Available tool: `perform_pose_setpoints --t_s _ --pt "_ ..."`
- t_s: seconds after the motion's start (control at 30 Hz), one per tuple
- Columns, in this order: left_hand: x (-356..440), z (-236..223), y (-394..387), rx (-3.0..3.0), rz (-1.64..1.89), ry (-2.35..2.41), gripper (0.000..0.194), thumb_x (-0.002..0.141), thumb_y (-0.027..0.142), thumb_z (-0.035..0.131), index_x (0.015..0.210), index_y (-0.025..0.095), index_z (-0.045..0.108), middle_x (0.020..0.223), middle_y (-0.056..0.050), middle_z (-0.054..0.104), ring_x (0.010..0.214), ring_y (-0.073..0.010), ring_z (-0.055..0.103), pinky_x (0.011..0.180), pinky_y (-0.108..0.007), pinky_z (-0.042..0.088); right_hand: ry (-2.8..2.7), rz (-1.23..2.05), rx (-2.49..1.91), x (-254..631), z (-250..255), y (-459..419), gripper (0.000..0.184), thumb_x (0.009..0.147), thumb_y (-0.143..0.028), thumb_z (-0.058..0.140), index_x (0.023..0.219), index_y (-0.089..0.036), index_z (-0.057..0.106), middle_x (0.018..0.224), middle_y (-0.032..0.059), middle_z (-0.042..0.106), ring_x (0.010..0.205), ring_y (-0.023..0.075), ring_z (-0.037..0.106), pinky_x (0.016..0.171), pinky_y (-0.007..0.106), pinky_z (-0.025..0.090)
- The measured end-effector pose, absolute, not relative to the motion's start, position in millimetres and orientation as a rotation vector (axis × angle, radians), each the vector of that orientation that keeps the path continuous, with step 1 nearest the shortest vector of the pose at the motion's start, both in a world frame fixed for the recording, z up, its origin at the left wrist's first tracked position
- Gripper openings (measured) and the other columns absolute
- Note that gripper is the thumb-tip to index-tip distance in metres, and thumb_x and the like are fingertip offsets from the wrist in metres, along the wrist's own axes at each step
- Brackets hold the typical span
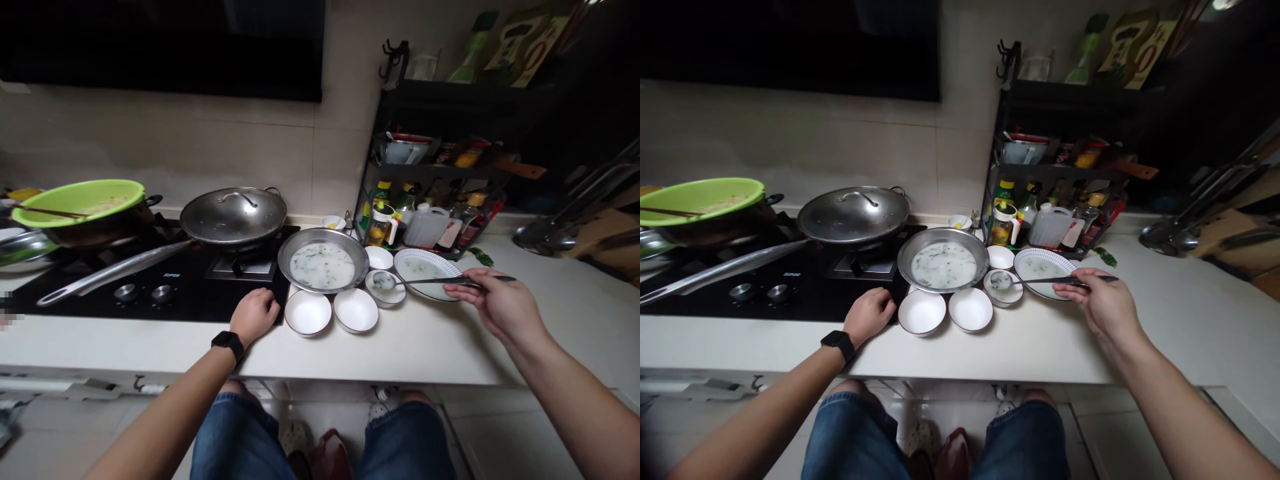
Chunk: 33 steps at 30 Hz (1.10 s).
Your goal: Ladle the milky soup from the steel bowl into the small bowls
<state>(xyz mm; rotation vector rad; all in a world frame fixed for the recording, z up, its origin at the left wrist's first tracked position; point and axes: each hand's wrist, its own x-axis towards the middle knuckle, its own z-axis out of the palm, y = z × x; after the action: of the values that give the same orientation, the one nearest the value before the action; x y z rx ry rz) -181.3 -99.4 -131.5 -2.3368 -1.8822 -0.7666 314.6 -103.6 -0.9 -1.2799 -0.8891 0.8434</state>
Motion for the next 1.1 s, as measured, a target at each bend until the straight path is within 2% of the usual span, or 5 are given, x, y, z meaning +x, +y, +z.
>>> perform_pose_setpoints --t_s 0.17,0.6,0.7,0.87,1.1 --pt "-181 -131 -100 -2.345 -0.770 -1.888 0.022 0.093 0.026 0.051 0.072 0.024 0.057 0.081 -0.007 0.066 0.083 -0.0238 0.062 0.079 -0.037 0.048 -0.979 0.834 -1.247 310 15 -82 0.012 0.082 -0.032 0.076 0.079 -0.027 0.066 0.069 0.0019 0.070 0.066 0.0304 0.081 0.067 0.046 0.073" --pt "-180 -132 -99 -2.349 -0.768 -1.910 0.021 0.094 0.024 0.051 0.074 0.024 0.058 0.084 -0.007 0.066 0.085 -0.0232 0.062 0.081 -0.036 0.048 -1.165 0.980 -1.202 187 -3 -20 0.022 0.085 -0.037 0.075 0.085 -0.024 0.057 0.069 -0.0002 0.067 0.060 0.0207 0.077 0.067 0.038 0.070" --pt "-180 -132 -99 -2.348 -0.771 -1.912 0.021 0.094 0.024 0.052 0.073 0.024 0.057 0.083 -0.007 0.066 0.084 -0.0229 0.062 0.081 -0.036 0.048 -1.579 0.720 -1.113 172 -10 -31 0.022 0.093 -0.045 0.069 0.090 -0.024 0.062 0.079 0.0039 0.072 0.074 0.0235 0.078 0.075 0.041 0.069" --pt "-180 -133 -99 -2.354 -0.768 -1.927 0.021 0.094 0.024 0.052 0.074 0.024 0.058 0.085 -0.007 0.067 0.085 -0.0231 0.063 0.082 -0.036 0.049 -2.210 -0.010 -0.729 170 -4 -58 0.011 0.098 -0.025 0.061 0.104 -0.025 0.070 0.108 0.0127 0.077 0.104 0.0285 0.075 0.093 0.047 0.064" --pt "-180 -132 -99 -2.348 -0.773 -1.921 0.022 0.094 0.024 0.051 0.073 0.024 0.057 0.084 -0.007 0.067 0.085 -0.0233 0.063 0.082 -0.036 0.049 -2.254 -0.050 -0.769 191 7 -83 0.018 0.102 -0.027 0.055 0.105 -0.025 0.073 0.106 0.0120 0.078 0.099 0.0273 0.076 0.088 0.043 0.065"
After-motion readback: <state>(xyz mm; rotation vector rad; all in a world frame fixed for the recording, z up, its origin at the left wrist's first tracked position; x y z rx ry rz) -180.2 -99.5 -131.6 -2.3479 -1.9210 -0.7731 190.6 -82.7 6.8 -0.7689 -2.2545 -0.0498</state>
